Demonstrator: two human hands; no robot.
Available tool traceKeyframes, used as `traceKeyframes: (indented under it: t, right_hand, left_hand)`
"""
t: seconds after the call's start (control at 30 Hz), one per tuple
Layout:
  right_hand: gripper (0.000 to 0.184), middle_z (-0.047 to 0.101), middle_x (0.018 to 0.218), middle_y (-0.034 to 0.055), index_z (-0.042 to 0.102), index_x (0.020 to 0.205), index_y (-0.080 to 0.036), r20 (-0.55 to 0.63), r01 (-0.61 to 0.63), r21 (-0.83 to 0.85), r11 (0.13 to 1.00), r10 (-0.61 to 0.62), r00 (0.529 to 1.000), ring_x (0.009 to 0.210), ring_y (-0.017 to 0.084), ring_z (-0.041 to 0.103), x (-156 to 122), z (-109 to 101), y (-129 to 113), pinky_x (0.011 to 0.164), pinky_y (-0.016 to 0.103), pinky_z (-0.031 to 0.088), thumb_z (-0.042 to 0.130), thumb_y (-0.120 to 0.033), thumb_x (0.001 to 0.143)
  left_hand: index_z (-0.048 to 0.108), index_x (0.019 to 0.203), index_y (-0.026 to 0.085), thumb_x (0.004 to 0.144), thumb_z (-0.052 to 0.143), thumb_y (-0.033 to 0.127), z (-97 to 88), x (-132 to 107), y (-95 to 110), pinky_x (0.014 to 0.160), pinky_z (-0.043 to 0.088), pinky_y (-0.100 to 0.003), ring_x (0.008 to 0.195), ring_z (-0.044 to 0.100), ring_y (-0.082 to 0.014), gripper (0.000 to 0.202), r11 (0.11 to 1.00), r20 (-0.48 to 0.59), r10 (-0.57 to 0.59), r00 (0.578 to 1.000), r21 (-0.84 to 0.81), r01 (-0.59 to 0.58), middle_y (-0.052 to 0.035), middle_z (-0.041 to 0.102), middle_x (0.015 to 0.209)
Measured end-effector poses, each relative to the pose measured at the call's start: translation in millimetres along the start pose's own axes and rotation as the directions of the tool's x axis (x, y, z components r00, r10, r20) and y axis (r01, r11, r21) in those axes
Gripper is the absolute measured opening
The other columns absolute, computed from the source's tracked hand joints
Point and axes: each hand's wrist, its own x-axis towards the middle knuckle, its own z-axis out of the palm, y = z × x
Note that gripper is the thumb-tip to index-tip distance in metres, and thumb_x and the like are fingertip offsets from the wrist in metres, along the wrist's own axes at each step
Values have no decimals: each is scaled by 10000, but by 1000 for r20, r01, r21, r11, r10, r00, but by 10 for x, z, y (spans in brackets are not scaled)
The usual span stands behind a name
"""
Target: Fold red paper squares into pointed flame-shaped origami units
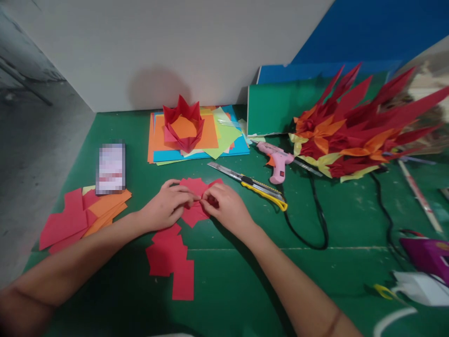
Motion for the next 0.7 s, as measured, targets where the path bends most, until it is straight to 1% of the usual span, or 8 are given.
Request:
traceKeyframes:
  t: [0.07,0.2,0.33,0.47,0.53,0.63,0.7]
  right_hand:
    - [113,570,674,13,564,712,-193,5,-2,8,1000,2,1000,628,148,514,3,-2,4,574,261,384,583,-193,823]
    - [128,572,675,12,561,703,-195,9,-9,16,1000,9,1000,626,147,514,8,0,12,575,262,386,580,-205,830]
    - [94,579,692,14,577,735,-192,18,-22,21,1000,22,1000,632,146,516,7,-1,13,580,263,389,589,-203,827]
    - [89,580,703,16,585,740,-188,31,-42,29,999,41,999,638,145,511,5,-8,15,580,261,384,596,-201,828]
    - [84,580,707,15,591,746,-188,35,-50,37,998,49,998,639,144,507,6,-10,18,581,261,380,601,-205,827]
    - [86,577,704,15,600,747,-188,46,-68,46,997,66,997,635,143,501,11,-11,20,582,263,373,607,-214,828]
    - [92,574,702,14,598,741,-189,52,-81,54,995,78,996,632,142,497,13,-11,18,580,264,371,607,-216,828]
  left_hand:
    - [602,867,191,785,405,19,-2,2,-10,1033,268,-409,1007,583,-155,274,1000,0,-15,1000,-13,15,-2,698,1015]
    - [621,988,215,811,416,29,14,-17,-36,1050,220,-440,1065,556,-181,329,995,-19,82,996,57,-81,7,699,1071]
    - [642,987,216,833,429,49,34,-36,-37,1051,209,-442,1064,556,-185,312,987,-32,131,991,96,-128,6,698,1096]
    - [663,924,209,844,445,76,37,-43,-20,1042,220,-453,1053,561,-196,268,985,-22,129,991,117,-126,-4,701,1082]
    - [668,928,208,837,449,75,31,-42,-9,1042,225,-459,1055,561,-200,272,986,-13,120,993,114,-118,-8,701,1086]
    - [674,931,208,821,453,65,17,-33,5,1040,240,-463,1071,559,-203,285,993,10,82,997,83,-83,-8,694,1109]
    - [678,899,206,812,448,53,10,-24,5,1035,257,-459,1065,564,-198,290,998,10,50,999,42,-50,-4,695,1108]
